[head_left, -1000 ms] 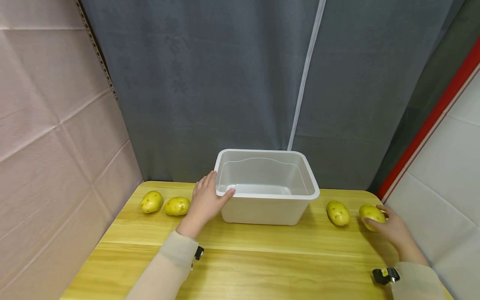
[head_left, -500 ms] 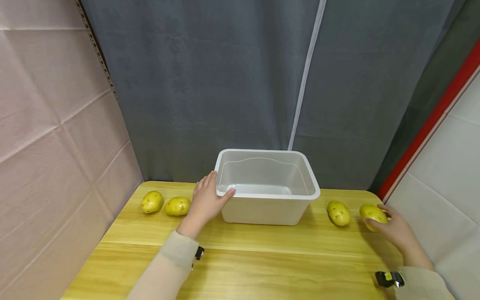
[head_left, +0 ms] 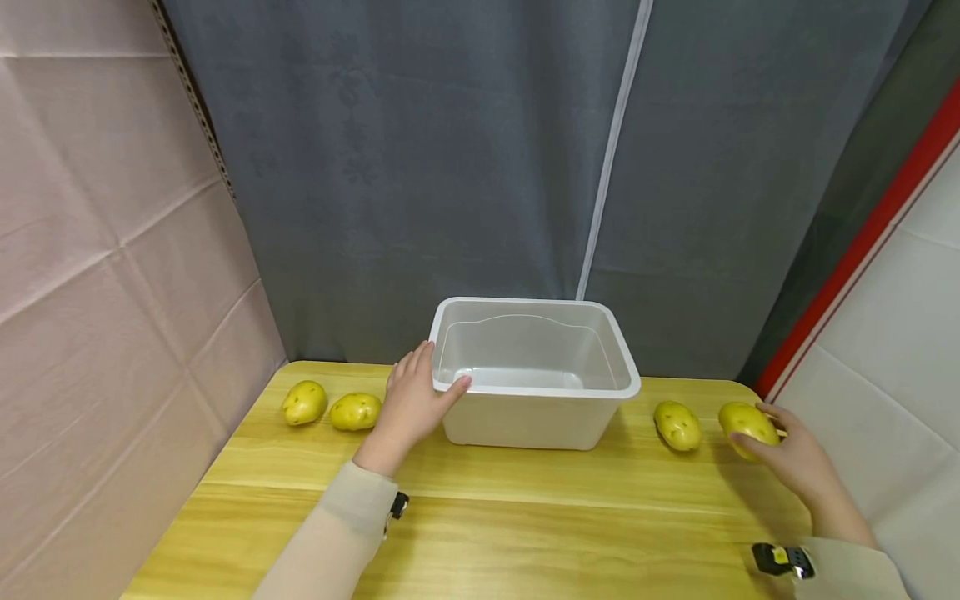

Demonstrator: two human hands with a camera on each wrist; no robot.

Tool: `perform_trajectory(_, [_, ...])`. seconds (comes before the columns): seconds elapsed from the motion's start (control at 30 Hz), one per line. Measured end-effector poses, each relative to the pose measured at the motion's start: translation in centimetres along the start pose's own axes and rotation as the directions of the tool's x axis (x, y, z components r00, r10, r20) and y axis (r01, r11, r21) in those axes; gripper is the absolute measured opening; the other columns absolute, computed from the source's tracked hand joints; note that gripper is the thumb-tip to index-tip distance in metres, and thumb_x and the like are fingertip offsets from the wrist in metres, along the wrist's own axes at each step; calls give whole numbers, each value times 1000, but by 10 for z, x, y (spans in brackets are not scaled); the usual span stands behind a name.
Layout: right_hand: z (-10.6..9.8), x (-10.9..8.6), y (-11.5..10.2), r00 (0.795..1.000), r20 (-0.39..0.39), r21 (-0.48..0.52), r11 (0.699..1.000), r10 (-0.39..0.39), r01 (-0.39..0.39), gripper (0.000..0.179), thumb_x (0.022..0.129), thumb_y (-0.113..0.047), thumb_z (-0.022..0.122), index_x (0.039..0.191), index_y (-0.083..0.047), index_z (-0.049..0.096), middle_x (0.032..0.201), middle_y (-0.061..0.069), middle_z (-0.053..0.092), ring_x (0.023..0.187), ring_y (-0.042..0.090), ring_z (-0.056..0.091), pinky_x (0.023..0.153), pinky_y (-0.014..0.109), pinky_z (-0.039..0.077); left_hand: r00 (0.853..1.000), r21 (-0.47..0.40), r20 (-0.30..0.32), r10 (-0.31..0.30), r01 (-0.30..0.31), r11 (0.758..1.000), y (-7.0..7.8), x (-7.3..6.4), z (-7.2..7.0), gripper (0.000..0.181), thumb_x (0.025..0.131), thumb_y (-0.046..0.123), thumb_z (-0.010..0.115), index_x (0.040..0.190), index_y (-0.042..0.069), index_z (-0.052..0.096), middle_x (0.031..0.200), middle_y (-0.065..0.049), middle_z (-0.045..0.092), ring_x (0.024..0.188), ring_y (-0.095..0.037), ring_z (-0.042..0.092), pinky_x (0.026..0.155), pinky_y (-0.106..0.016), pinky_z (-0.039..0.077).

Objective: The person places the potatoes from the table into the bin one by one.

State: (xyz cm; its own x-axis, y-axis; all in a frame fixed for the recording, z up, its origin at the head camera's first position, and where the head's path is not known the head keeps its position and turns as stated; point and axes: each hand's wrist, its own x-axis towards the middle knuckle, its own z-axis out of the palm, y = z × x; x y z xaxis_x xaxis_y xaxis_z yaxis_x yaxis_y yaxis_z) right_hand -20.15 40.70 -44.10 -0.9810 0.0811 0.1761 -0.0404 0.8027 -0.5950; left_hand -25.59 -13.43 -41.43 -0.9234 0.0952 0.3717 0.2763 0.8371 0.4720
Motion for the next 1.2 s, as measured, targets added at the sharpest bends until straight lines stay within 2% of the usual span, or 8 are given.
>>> perform_trajectory(0.8, [-10,-8,-26,1000,-2,-14,1000,-5,5,87,95,-42,67,148,14,29,140,42,38,112,55,48,78,59,48,1000,-4,-4,-2,1,1000,3,-1,-3,96,92,64,57,154,-3,29,158,-21,32,143,-43,30,119,-56,18])
perform_trajectory(1.2, [-13,-9,-39,999,-27,-13,999,-39,39,87,94,-42,69,149,12,30,140,40,40,113,55,48,79,61,46,1000,-11,4,-6,6,1000,3,-1,-4,95,93,64,56,154,-3,28,159,-21,31,144,-41,29,120,-55,16])
